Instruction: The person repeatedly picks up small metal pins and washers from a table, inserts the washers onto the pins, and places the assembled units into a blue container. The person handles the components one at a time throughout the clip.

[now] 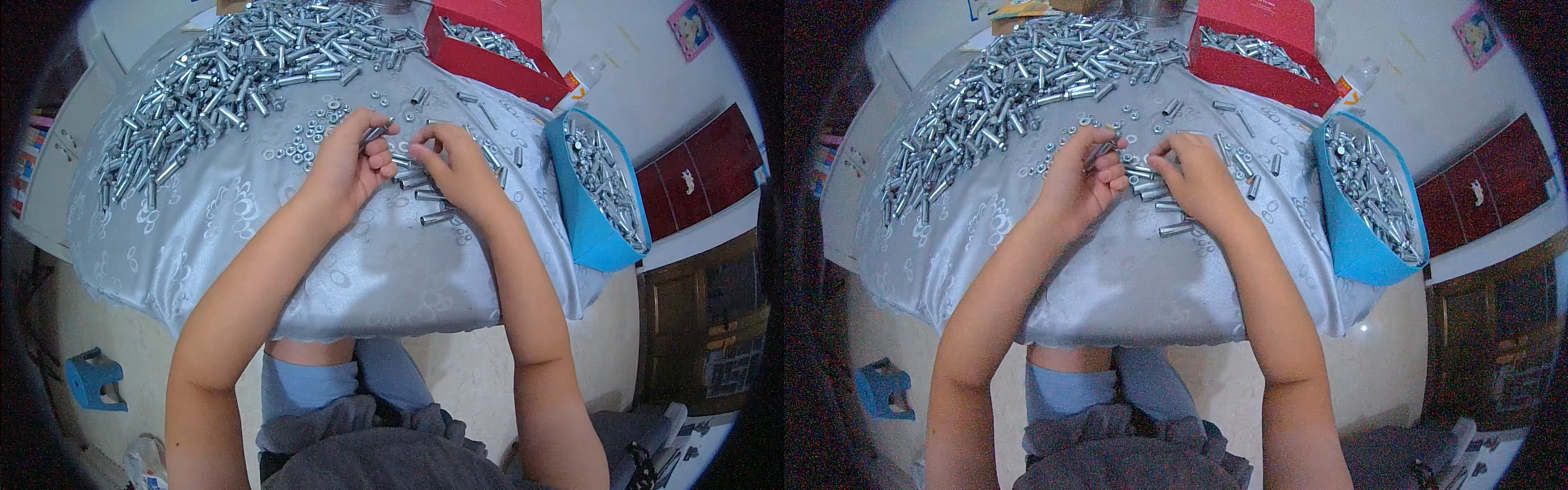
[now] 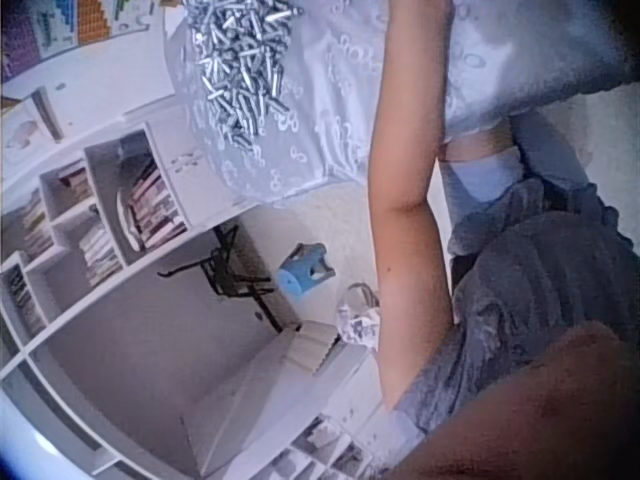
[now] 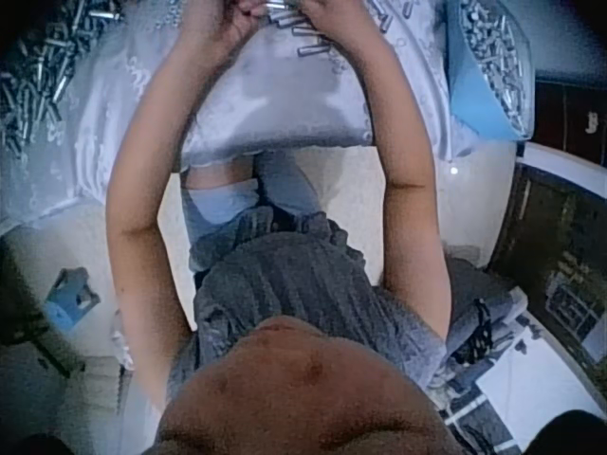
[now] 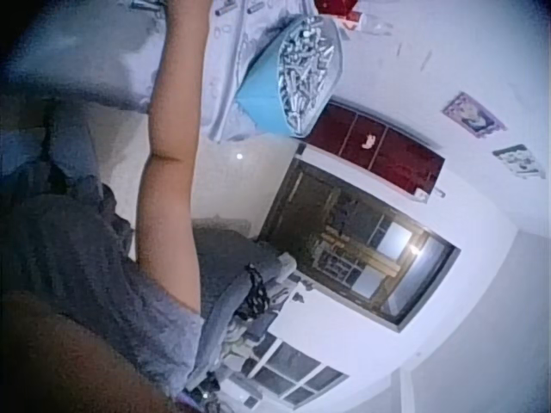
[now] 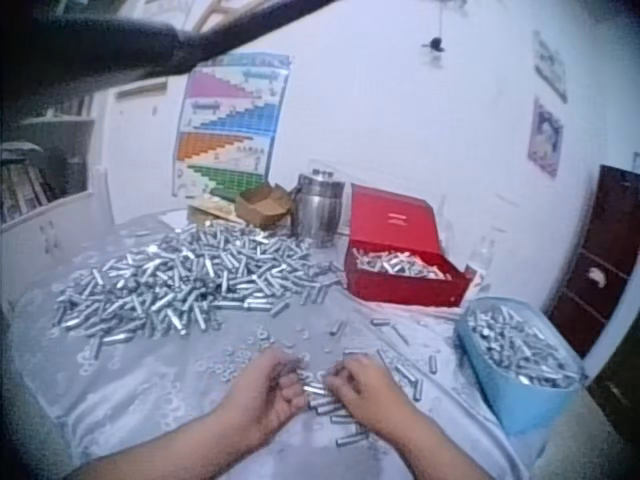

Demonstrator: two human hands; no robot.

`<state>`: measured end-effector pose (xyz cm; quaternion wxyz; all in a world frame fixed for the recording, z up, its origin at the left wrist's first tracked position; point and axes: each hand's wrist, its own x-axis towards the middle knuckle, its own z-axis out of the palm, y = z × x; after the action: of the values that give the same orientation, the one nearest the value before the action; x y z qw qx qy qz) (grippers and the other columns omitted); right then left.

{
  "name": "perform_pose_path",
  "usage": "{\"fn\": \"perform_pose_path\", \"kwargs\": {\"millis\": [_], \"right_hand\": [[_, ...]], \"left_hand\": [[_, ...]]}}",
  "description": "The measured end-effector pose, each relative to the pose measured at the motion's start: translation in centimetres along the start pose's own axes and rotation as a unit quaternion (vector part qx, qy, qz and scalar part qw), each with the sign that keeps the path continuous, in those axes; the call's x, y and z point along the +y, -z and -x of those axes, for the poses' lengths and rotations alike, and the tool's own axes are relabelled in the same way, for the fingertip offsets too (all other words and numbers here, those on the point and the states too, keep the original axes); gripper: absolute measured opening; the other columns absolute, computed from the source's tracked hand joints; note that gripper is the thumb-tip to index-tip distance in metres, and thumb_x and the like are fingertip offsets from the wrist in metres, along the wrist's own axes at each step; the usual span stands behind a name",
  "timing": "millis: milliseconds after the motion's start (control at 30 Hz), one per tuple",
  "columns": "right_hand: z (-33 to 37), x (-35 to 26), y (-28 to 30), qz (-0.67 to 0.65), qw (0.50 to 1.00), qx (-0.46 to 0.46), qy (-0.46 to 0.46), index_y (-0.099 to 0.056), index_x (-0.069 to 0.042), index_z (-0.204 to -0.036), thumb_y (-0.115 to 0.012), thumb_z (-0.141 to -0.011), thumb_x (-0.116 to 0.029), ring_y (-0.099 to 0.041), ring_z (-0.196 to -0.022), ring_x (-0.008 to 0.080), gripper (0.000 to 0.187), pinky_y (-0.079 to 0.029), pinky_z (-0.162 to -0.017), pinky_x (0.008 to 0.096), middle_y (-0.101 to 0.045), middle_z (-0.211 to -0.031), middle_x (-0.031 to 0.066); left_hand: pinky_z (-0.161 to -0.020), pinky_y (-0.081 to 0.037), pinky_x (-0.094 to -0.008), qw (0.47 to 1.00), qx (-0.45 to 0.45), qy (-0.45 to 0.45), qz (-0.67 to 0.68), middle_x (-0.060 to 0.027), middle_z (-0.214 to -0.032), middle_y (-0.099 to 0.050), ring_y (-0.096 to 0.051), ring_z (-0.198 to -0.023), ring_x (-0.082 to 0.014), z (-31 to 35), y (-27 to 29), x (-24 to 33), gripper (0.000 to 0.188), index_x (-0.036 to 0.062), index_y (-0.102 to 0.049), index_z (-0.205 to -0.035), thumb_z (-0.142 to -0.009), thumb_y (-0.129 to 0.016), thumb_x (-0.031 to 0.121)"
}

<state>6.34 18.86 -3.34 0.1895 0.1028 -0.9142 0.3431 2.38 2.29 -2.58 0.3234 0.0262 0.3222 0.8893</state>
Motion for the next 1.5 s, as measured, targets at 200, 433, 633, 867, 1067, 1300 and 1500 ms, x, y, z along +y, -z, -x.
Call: {"fn": "perform_pose_path", "kwargs": {"millis": [200, 433, 633, 867, 1067, 1300, 1500], "right_hand": [[0.2, -2.1, 0.6, -0.325, 0.943, -0.008, -0.073, -0.054, -0.002, -0.091, -0.055, -0.084, -0.014, -0.048, -0.066, 0.0049, 0.015, -0.039, -0.059, 0.0183, -0.056, -0.077, 0.0003], [0.1, -2.1, 0.6, -0.344, 0.934, -0.026, -0.096, -0.055, -0.001, -0.092, -0.054, -0.084, -0.014, -0.047, -0.066, 0.0034, 0.015, -0.038, -0.058, 0.0174, -0.055, -0.078, -0.0005], [0.2, -2.2, 0.7, -0.372, 0.921, -0.022, -0.108, -0.056, -0.002, -0.092, -0.056, -0.083, -0.017, -0.05, -0.07, 0.0044, 0.017, -0.041, -0.062, 0.0178, -0.057, -0.081, 0.0007], [0.2, -2.5, 0.9, -0.395, 0.91, -0.028, -0.119, -0.056, -0.002, -0.094, -0.058, -0.082, -0.017, -0.051, -0.07, 0.0049, 0.019, -0.041, -0.062, 0.0179, -0.057, -0.081, 0.0005], [0.4, -2.3, 0.9, -0.484, 0.858, -0.059, -0.165, -0.055, -0.004, -0.094, -0.059, -0.082, -0.017, -0.047, -0.063, 0.0051, 0.019, -0.039, -0.055, 0.0179, -0.056, -0.077, -0.0002], [0.3, -2.5, 0.6, -0.466, 0.877, -0.002, -0.119, -0.06, 0.0, -0.093, -0.059, -0.08, -0.012, -0.054, -0.067, 0.009, 0.017, -0.044, -0.059, 0.0197, -0.059, -0.08, 0.004], [0.2, -2.6, 1.0, -0.377, 0.924, 0.026, -0.048, -0.061, 0.003, -0.094, -0.06, -0.078, -0.006, -0.059, -0.074, 0.0128, 0.018, -0.048, -0.067, 0.0213, -0.061, -0.088, 0.0092]], "left_hand": [[-0.047, -0.031, -0.0224, 0.993, 0.013, 0.004, -0.114, 0.0044, -0.056, -0.032, -0.033, -0.05, -0.0068, 0.3, -0.4, -0.3, 0.014, 0.0051, -0.047, -0.076, -0.078, -0.053, 0.017], [-0.047, -0.03, -0.0235, 0.988, -0.018, -0.019, -0.153, 0.0042, -0.057, -0.034, -0.034, -0.05, -0.0071, 0.7, -0.7, -0.3, 0.013, 0.0081, -0.045, -0.07, -0.079, -0.053, 0.015], [-0.048, -0.031, -0.0243, 0.988, -0.016, -0.021, -0.153, 0.0037, -0.057, -0.035, -0.034, -0.05, -0.0077, 0.9, -0.9, -0.2, 0.015, 0.0081, -0.046, -0.069, -0.079, -0.053, 0.015], [-0.049, -0.037, -0.0232, 0.986, -0.055, 0.0, -0.154, 0.0004, -0.056, -0.042, -0.042, -0.05, -0.0101, 0.7, -0.5, -0.3, 0.016, 0.0013, -0.054, -0.073, -0.078, -0.053, 0.017], [-0.05, -0.034, -0.0254, 0.989, -0.105, 0.02, -0.102, 0.003, -0.059, -0.036, -0.037, -0.053, -0.0091, 1.2, -0.7, -0.3, 0.011, 0.0066, -0.05, -0.073, -0.078, -0.054, 0.016], [-0.051, -0.034, -0.0236, 0.992, -0.091, -0.003, -0.086, 0.0033, -0.06, -0.037, -0.037, -0.053, -0.0076, 0.7, -0.6, -0.7, 0.012, 0.0064, -0.05, -0.078, -0.081, -0.054, 0.018], [-0.051, -0.032, -0.0212, 0.988, -0.087, -0.047, -0.12, 0.0035, -0.061, -0.037, -0.035, -0.054, -0.006, 0.8, -0.9, -0.6, 0.013, 0.0062, -0.049, -0.082, -0.082, -0.053, 0.018]]}}
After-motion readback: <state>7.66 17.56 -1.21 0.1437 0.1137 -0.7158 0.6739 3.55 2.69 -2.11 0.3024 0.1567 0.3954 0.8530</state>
